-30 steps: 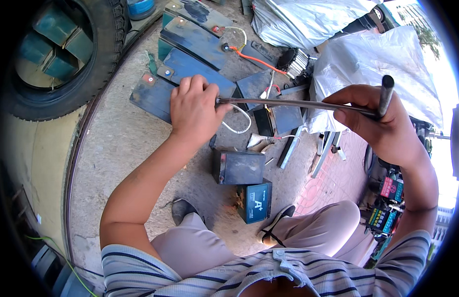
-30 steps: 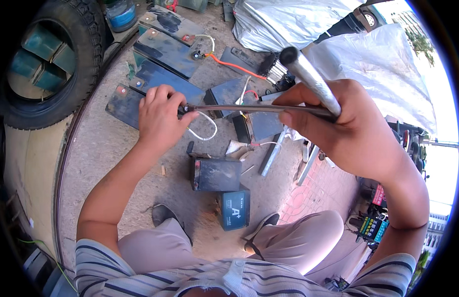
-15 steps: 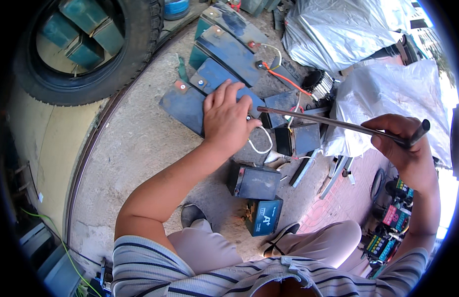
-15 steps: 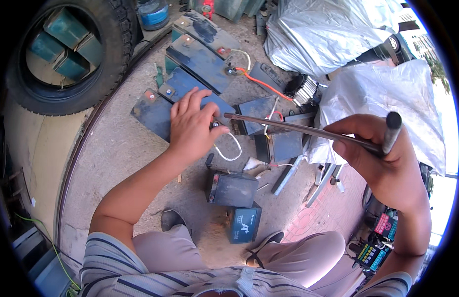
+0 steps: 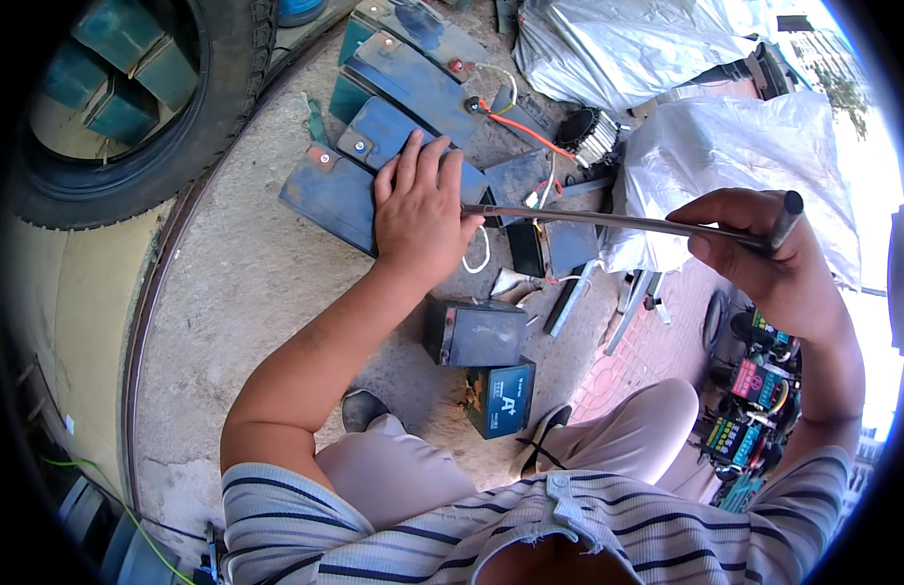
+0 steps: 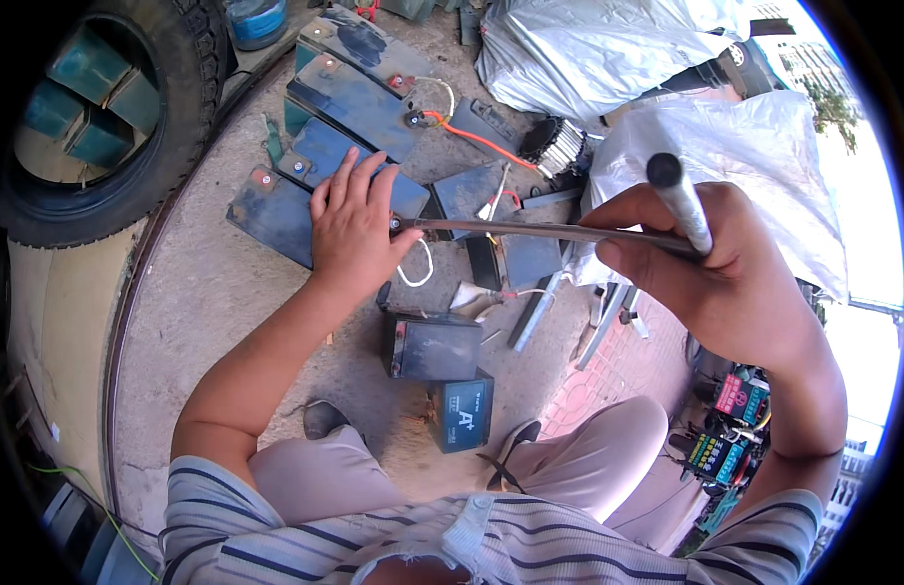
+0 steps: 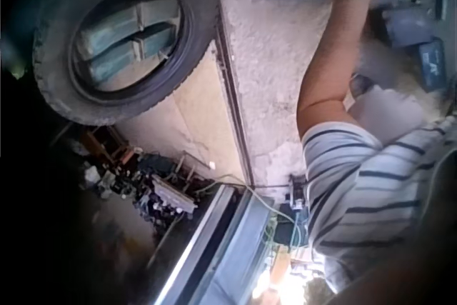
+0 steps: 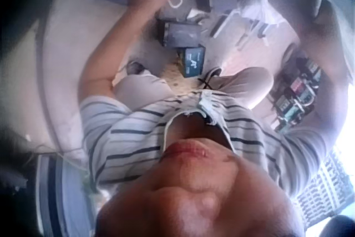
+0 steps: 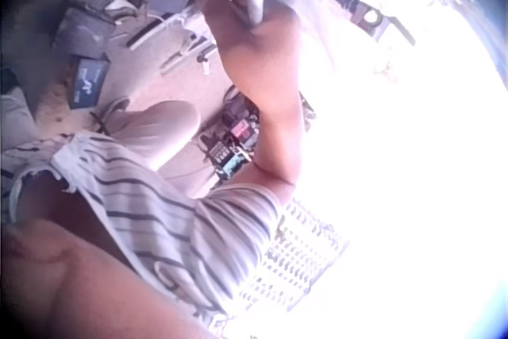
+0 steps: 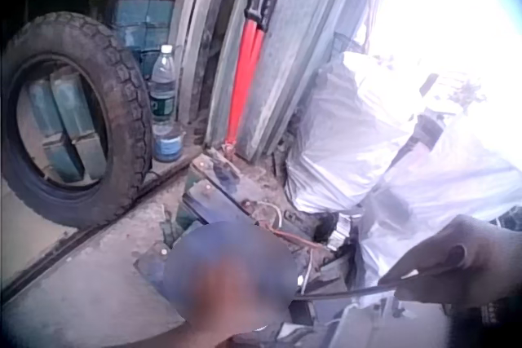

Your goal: The person is squatting on the ground in a workshop, using a metal tool to scrape and clean the terminals of several lead-acid batteries. They also use a screwdriver to tighten connections on the battery terminals.

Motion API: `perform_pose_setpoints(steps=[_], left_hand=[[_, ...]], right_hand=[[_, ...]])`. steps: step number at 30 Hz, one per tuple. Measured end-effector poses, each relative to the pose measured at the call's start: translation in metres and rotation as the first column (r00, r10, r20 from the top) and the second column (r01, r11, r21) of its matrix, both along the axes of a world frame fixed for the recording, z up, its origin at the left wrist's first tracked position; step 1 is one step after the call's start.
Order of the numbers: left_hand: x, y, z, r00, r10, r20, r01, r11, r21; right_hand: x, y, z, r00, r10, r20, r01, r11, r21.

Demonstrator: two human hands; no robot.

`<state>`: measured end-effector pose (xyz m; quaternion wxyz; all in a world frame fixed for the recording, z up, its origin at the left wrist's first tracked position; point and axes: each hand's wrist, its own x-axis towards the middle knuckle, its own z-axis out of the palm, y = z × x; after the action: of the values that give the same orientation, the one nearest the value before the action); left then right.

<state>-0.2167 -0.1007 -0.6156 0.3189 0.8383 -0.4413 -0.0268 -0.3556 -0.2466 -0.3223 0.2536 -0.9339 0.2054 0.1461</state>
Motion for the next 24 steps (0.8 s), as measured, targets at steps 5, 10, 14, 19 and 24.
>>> perform_pose_setpoints(steps=[5, 10, 14, 19, 24], left_hand=[[0.001, 0.006, -0.004, 1.000, -0.005, -0.009, 0.005, 0.999, -0.054], [0.001, 0.008, -0.005, 1.000, -0.011, -0.018, 0.010, 0.998, -0.057], [0.005, 0.011, -0.005, 0.997, -0.069, -0.040, 0.065, 0.994, -0.093], [0.013, 0.016, -0.005, 0.979, -0.138, -0.150, 0.122, 0.986, -0.111], [0.014, 0.017, -0.003, 0.972, -0.159, -0.173, 0.145, 0.985, -0.092]], right_hand=[[0.002, 0.010, 0.002, 0.996, -0.066, -0.062, 0.068, 0.997, 0.021], [0.002, 0.016, -0.003, 0.999, 0.035, 0.030, -0.035, 0.999, 0.001], [0.003, 0.017, -0.003, 0.999, -0.014, -0.043, 0.014, 1.000, -0.006], [0.006, 0.017, -0.006, 1.000, -0.015, -0.009, 0.015, 1.000, -0.018], [0.009, 0.017, -0.006, 1.000, 0.004, -0.018, -0.004, 0.999, -0.046]])
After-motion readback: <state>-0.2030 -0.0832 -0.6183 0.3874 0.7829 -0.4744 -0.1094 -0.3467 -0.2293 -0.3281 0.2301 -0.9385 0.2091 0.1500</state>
